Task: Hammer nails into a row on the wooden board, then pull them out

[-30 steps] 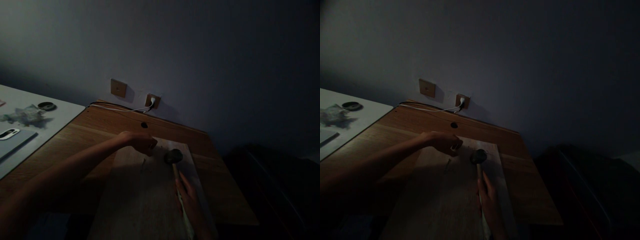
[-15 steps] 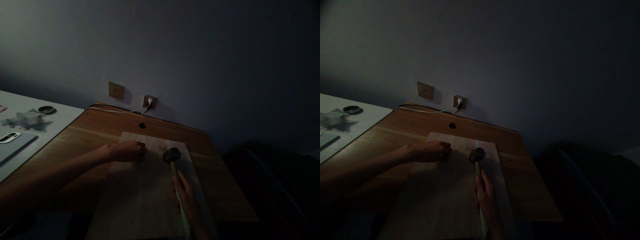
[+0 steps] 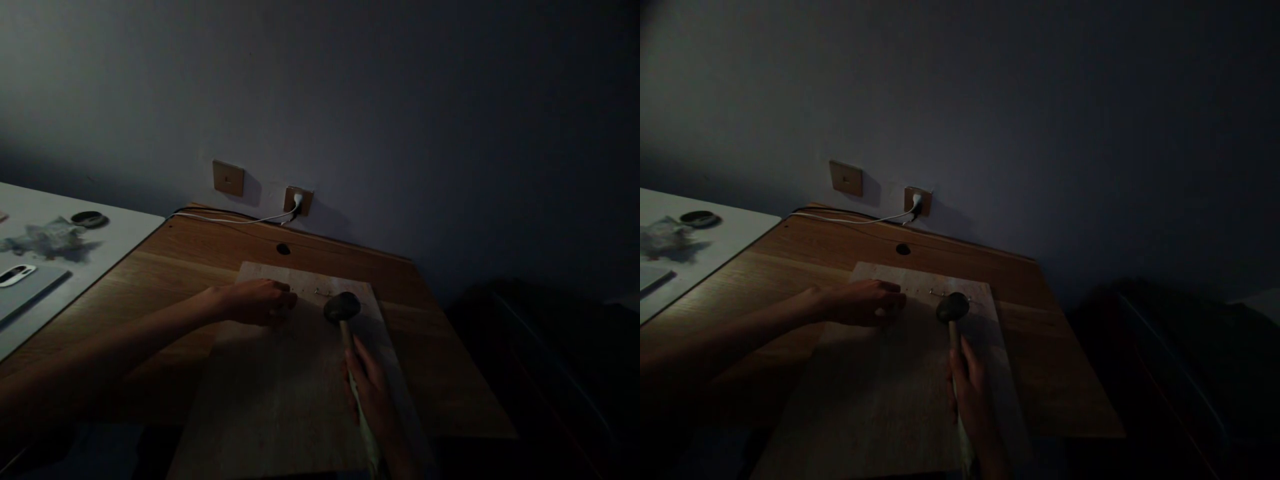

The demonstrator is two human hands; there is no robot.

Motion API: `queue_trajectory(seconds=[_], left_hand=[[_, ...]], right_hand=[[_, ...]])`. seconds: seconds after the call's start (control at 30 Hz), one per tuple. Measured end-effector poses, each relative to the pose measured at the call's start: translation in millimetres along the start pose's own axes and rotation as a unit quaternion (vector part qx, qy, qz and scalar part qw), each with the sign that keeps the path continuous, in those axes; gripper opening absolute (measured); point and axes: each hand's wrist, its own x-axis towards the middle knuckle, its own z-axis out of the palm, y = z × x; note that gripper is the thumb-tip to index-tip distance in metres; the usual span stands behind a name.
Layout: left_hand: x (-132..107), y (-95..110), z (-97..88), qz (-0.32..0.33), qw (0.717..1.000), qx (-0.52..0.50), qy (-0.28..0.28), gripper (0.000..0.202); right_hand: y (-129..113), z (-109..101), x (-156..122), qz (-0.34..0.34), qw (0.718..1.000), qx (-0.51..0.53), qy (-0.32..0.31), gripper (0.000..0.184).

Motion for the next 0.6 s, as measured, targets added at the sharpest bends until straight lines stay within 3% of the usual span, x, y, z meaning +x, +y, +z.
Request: queue_trajectory(seconds=[0.33,0.43,0.6], left_hand=[[-28,-27,-34.7,-0.047,0.996,-0.035,-0.062,0.017],[-36,-29,-32.7,-0.046,0.996,-0.044,-0.057,0.016],[-32,-13,-17.5,0.002,0.999,-0.044,-0.023,0.019]], right_hand=[[-6,0,-6,0.018,1.000,0.007,-0.003,0.068],[-8,0,-6,0.015,1.000,0.010,-0.007,0.069],[-8,0,-6,0.013,1.000,0.013,-0.007,0.068]])
